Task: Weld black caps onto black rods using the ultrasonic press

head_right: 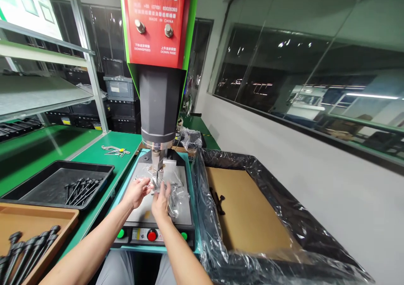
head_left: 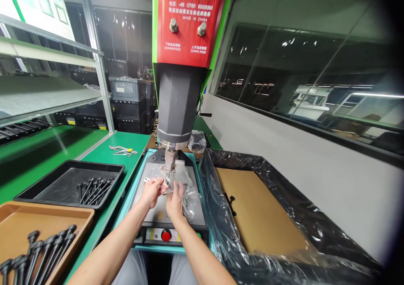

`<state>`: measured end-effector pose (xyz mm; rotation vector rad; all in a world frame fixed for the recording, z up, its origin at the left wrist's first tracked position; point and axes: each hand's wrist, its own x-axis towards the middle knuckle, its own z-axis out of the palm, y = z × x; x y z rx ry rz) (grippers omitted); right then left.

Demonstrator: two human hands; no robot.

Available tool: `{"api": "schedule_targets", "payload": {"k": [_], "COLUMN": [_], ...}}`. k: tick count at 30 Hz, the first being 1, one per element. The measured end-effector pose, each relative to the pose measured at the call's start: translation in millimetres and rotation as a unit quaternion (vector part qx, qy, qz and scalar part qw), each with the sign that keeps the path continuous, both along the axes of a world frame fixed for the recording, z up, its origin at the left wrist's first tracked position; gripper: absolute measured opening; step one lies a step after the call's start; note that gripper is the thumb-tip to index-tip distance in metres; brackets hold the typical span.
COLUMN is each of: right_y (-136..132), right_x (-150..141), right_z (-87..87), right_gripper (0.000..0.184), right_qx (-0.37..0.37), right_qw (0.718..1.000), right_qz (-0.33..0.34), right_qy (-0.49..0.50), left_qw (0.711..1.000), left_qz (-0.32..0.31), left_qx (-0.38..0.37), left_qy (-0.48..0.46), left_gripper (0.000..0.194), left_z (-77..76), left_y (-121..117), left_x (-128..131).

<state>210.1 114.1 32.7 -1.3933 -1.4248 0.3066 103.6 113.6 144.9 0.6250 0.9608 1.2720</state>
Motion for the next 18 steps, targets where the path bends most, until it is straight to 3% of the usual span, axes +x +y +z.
{"api": "schedule_targets", "payload": {"k": [2,6,13,18], "right_y": [8,31,78,84], "right_x": [11,22,22,23], "right_z": [7.6,35.3,75.7,93.2], "right_gripper": [0.050,0.046,0.034,0.022], "right_qx": [0.028,0.048,-0.041,-0.034], "right_qw": [0.999,0.998,0.997,0.995], "right_qz": [-0.027,-0.004,0.070,0.095], "right_qy": [-0.030,-0.044,-0.002,0.013], "left_qw": [1.000,0.999,0.998,0.998], "left_qz": [0.000,0.010,0.026,0.027], "left_qx": [-0.001,-0.006,-0.019,-0.017], "left_qy": [-0.018,-0.045,-0.055,-0.061], "left_gripper": [0.012,0.009,0.008,0.008], "left_z": [0.8,1.5,3.7,5.7], "left_y": [0,3,14,19], "left_x": [1,0,-4,-6]}}
